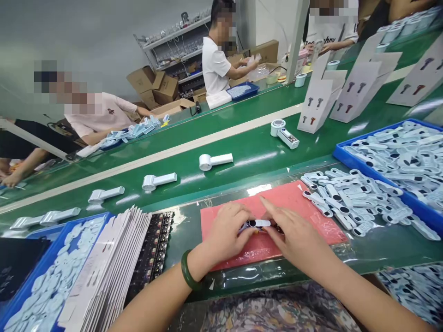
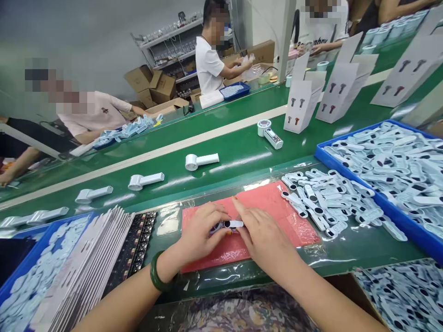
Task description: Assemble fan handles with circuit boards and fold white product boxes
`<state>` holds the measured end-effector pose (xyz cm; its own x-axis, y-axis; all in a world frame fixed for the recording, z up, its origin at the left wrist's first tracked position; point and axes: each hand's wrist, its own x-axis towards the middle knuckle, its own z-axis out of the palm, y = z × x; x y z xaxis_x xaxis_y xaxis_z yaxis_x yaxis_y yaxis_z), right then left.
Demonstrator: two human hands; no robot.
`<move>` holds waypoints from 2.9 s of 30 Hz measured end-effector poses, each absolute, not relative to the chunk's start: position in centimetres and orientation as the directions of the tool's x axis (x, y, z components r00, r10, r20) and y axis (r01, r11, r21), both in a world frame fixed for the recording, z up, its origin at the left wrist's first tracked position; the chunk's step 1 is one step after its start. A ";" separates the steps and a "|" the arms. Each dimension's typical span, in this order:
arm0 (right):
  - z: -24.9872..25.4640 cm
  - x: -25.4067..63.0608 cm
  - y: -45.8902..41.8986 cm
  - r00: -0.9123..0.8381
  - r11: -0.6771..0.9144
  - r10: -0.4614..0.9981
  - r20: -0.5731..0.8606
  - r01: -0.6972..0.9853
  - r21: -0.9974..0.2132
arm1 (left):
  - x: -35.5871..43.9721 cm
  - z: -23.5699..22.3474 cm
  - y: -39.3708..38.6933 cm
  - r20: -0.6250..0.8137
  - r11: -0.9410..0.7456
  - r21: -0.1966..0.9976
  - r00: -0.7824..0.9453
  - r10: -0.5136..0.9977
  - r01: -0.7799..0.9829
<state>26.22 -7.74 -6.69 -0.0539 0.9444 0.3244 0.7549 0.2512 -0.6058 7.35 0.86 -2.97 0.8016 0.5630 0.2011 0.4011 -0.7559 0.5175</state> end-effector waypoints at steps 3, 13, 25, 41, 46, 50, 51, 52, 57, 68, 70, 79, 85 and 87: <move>-6.7 26.6 -7.9 -0.043 0.233 0.953 0.300 0.740 -0.632 | 7.5 -3.3 0.8 0.192 -0.732 0.545 0.789 0.583 0.408; -7.2 27.4 -7.6 -0.077 0.120 0.993 0.094 0.504 -0.855 | 7.4 -3.1 -0.1 0.186 -0.731 0.535 0.785 0.591 0.423; -8.2 26.9 -8.5 -0.166 0.197 0.979 0.120 0.604 -0.773 | 7.3 -3.9 -3.5 0.197 -0.717 0.441 0.721 0.664 0.540; -8.2 27.7 -9.1 -0.116 0.308 0.946 0.304 0.621 -0.721 | 7.3 -3.0 -2.4 0.096 -0.832 0.122 0.827 0.553 0.542; -7.3 32.7 -8.0 0.264 -0.032 0.865 0.426 0.878 -0.478 | 10.8 -0.4 6.2 0.172 -0.928 -0.077 0.922 0.347 0.364; -7.4 34.9 -6.9 0.327 -0.255 0.870 0.370 0.939 -0.230 | 17.3 0.7 15.6 0.187 -0.901 -0.200 0.918 0.350 0.384; -7.6 35.0 -6.6 0.325 -0.268 0.873 0.363 0.942 -0.200 | 19.0 0.6 17.7 0.169 -0.886 -0.205 0.906 0.388 0.417; -7.7 35.1 -6.4 0.323 -0.274 0.874 0.364 0.944 -0.182 | 20.5 0.3 19.7 0.147 -0.866 -0.200 0.888 0.436 0.459; -8.3 35.0 -6.1 0.308 -0.224 0.831 0.463 0.948 -0.227 | 25.0 -2.6 26.2 0.019 -0.778 -0.141 0.787 0.616 0.612; -10.8 29.5 -7.0 0.013 0.197 0.881 0.472 0.899 -0.392 | 14.5 -2.1 26.5 -0.123 -0.608 -0.097 0.597 0.793 0.788; -10.5 29.6 -7.3 0.008 0.197 0.902 0.432 0.883 -0.427 | 13.2 -1.3 24.0 -0.079 -0.620 -0.096 0.615 0.784 0.778; -4.9 30.1 -10.0 0.173 0.165 0.880 0.442 0.762 -0.626 | 9.5 -1.7 4.3 0.156 -0.841 -0.050 0.836 0.526 0.539; -5.4 27.5 -9.9 0.034 0.170 0.932 0.361 0.837 -0.519 | 7.8 -4.3 0.2 0.170 -0.808 0.314 0.808 0.564 0.498; -6.0 26.7 -9.7 -0.024 0.187 0.940 0.341 0.872 -0.453 | 7.5 -4.3 0.2 0.204 -0.771 0.438 0.784 0.587 0.463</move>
<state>26.70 -9.72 -5.98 -0.0237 0.9396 0.3413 0.8718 0.1865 -0.4529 7.47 0.21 -4.33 0.7836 0.5867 0.2045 0.4628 -0.7708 0.4378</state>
